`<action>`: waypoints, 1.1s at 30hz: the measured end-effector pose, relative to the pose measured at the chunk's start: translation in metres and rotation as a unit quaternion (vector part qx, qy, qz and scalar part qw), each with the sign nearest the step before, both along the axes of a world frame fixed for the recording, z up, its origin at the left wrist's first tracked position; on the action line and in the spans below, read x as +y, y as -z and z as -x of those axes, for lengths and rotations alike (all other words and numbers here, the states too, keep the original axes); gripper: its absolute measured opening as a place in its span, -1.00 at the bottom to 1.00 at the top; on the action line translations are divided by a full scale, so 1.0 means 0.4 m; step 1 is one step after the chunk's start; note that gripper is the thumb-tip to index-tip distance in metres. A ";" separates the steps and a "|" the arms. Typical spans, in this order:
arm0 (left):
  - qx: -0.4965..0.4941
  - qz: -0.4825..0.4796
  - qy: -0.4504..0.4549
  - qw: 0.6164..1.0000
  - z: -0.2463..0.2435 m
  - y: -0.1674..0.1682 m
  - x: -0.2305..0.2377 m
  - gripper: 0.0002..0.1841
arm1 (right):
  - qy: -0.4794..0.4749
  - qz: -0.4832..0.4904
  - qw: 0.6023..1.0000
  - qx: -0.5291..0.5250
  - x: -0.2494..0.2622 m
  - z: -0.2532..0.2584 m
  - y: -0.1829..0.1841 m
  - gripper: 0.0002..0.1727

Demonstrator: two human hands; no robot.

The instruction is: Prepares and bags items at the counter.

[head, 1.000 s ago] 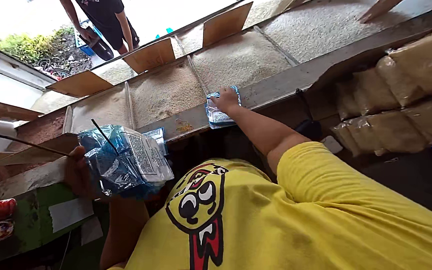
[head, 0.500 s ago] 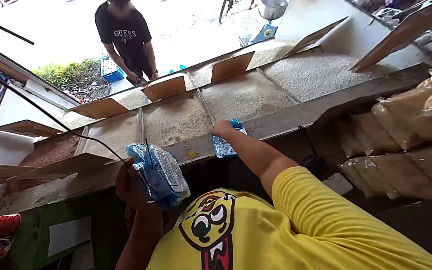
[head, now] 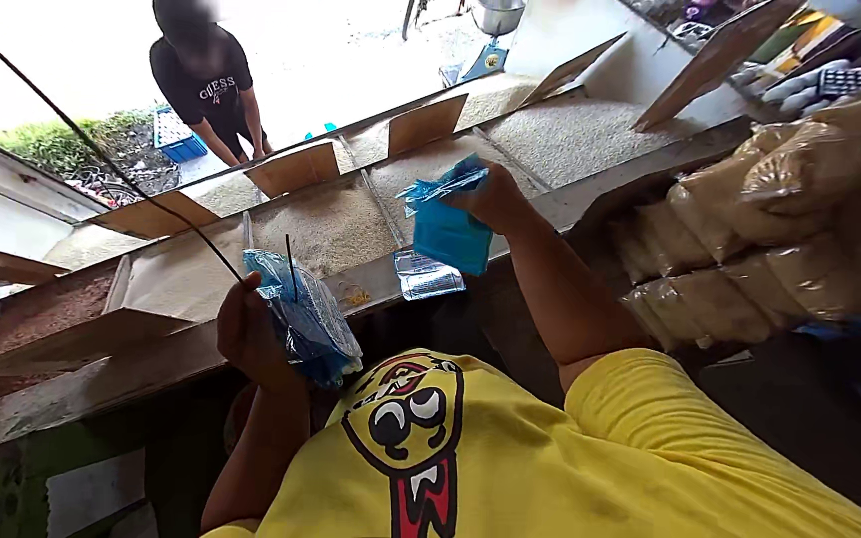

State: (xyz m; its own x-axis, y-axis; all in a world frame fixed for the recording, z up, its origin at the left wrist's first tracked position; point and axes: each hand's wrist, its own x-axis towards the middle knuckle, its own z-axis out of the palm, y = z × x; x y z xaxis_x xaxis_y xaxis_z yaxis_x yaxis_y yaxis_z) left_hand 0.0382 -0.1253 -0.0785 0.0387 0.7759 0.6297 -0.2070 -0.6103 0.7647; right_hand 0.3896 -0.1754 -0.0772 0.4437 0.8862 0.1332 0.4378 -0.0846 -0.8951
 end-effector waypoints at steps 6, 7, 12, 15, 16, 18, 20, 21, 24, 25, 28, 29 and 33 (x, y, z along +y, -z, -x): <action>0.009 0.006 0.050 0.999 -0.059 -0.037 -0.014 -0.73 | 0.020 -0.129 0.975 0.178 -0.039 0.085 -0.076 -0.79; 0.012 0.004 0.061 0.998 -0.067 -0.040 -0.014 -0.73 | 0.024 -0.139 0.973 0.183 -0.039 0.098 -0.087 -0.80; 0.038 -0.014 0.102 0.994 -0.111 -0.050 -0.018 -0.73 | 0.006 -0.149 0.959 0.239 -0.013 0.146 -0.130 -0.93; 0.032 -0.001 0.122 0.992 -0.137 -0.056 -0.016 -0.73 | -0.004 -0.146 0.945 0.294 0.003 0.177 -0.153 -0.82; 0.026 0.007 0.128 0.991 -0.143 -0.057 -0.015 -0.74 | -0.007 -0.148 0.944 0.296 0.004 0.188 -0.158 -0.83; 0.017 0.024 0.134 0.991 -0.153 -0.060 -0.011 -0.74 | -0.009 -0.164 0.945 0.283 0.007 0.215 -0.166 -0.90; 0.018 0.035 0.135 0.990 -0.157 -0.066 -0.010 -0.74 | -0.014 -0.190 0.949 0.251 0.012 0.242 -0.163 -0.93; 0.019 0.038 0.136 0.990 -0.157 -0.069 -0.011 -0.74 | -0.020 -0.204 0.951 0.231 0.014 0.254 -0.159 -0.93; 0.016 0.036 0.135 0.990 -0.157 -0.069 -0.007 -0.74 | -0.038 -0.217 0.961 0.169 0.017 0.280 -0.152 -0.88; 0.015 0.035 0.134 0.990 -0.157 -0.069 -0.007 -0.75 | -0.038 -0.214 0.966 0.142 0.016 0.288 -0.154 -0.87; 0.011 0.035 0.120 0.992 -0.152 -0.069 -0.004 -0.75 | -0.036 -0.206 0.977 0.045 0.012 0.304 -0.157 -0.85; 0.017 0.032 0.110 0.993 -0.149 -0.071 -0.004 -0.75 | -0.042 -0.212 0.976 0.015 0.012 0.306 -0.155 -0.84; 0.042 0.016 0.064 0.997 -0.139 -0.080 -0.004 -0.75 | -0.086 -0.279 0.943 -0.159 0.018 0.310 -0.139 -0.72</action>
